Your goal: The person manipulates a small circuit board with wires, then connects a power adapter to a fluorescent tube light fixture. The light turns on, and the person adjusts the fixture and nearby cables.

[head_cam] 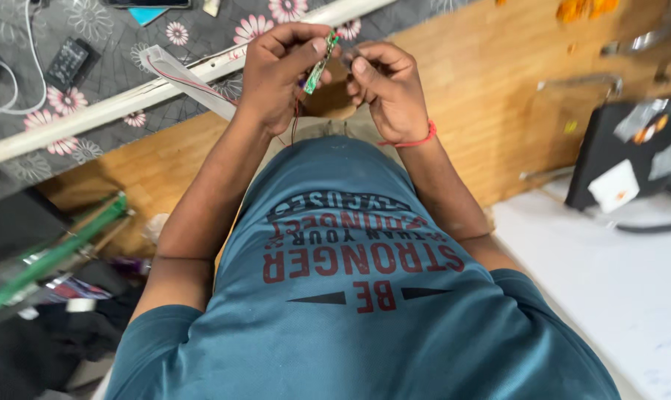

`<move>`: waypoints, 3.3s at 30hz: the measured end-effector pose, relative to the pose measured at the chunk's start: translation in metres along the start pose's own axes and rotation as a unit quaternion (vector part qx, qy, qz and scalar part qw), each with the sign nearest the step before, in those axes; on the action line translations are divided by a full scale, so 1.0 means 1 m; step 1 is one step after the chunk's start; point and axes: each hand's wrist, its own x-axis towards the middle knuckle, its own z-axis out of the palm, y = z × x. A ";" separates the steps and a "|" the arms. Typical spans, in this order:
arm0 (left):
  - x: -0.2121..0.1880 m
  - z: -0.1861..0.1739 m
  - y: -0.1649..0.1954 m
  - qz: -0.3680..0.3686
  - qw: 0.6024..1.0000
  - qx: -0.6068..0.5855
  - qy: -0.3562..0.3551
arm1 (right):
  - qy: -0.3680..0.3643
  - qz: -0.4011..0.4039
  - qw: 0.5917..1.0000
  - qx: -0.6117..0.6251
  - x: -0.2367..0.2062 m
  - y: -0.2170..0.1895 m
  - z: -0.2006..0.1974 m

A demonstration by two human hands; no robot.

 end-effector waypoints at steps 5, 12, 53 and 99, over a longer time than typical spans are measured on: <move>-0.009 0.014 0.004 -0.070 0.988 -0.114 -0.078 | 0.037 -0.023 0.997 0.057 -0.028 0.009 0.003; -0.019 0.031 0.001 -0.075 0.980 -0.140 -0.118 | 0.024 -0.027 0.994 0.104 -0.042 0.002 -0.001; -0.059 0.037 0.003 -0.049 0.987 0.021 -0.150 | 0.104 -0.094 0.988 0.058 -0.068 0.010 0.011; 0.002 0.124 -0.016 -0.014 0.992 0.045 -0.119 | 0.132 -0.081 0.972 0.176 -0.039 -0.048 -0.062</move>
